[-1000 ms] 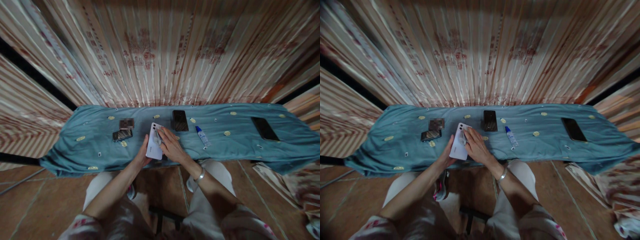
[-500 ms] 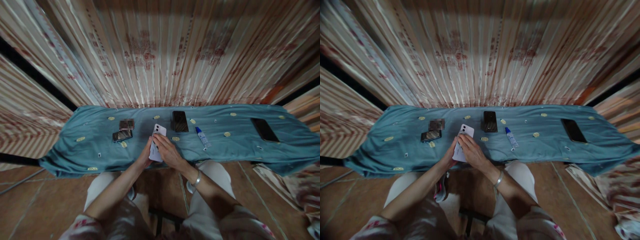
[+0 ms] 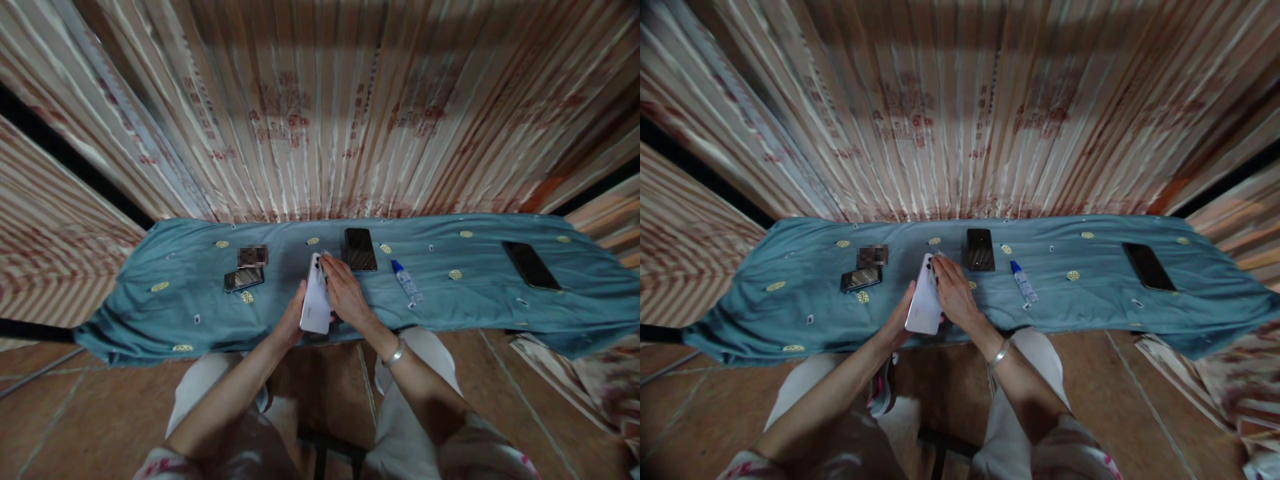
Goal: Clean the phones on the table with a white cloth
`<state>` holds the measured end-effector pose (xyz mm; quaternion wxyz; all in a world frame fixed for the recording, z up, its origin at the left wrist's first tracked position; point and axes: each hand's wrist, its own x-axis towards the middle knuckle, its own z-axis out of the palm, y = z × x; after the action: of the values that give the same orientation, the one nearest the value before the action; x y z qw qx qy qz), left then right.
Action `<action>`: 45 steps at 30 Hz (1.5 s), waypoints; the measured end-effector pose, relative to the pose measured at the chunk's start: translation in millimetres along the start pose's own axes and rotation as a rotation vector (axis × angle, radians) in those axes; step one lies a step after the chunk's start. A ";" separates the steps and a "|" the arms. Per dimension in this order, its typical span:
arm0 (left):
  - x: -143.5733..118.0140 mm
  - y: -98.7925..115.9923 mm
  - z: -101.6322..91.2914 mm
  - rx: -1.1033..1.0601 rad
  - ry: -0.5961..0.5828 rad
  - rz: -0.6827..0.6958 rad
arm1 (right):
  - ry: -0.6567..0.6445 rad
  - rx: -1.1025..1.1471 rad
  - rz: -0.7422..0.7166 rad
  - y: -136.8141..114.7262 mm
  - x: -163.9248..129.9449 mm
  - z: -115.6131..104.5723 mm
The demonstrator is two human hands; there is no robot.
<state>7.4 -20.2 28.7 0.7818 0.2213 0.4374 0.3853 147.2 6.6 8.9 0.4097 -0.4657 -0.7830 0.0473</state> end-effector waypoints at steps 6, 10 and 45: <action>5.4 1.5 3.1 -0.075 -0.026 0.039 | 0.017 0.013 0.014 -4.0 -4.8 3.0; 13.8 2.5 1.1 -0.177 0.002 0.099 | 0.019 -0.009 -0.040 -13.2 -13.6 9.0; 20.0 -16.4 -0.6 0.245 0.015 0.101 | 0.140 0.076 0.120 -0.4 -8.1 -15.3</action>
<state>19.9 -14.3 6.9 0.7251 0.3342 0.4754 0.3694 159.2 -4.6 14.4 0.4772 -0.4980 -0.7208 0.0691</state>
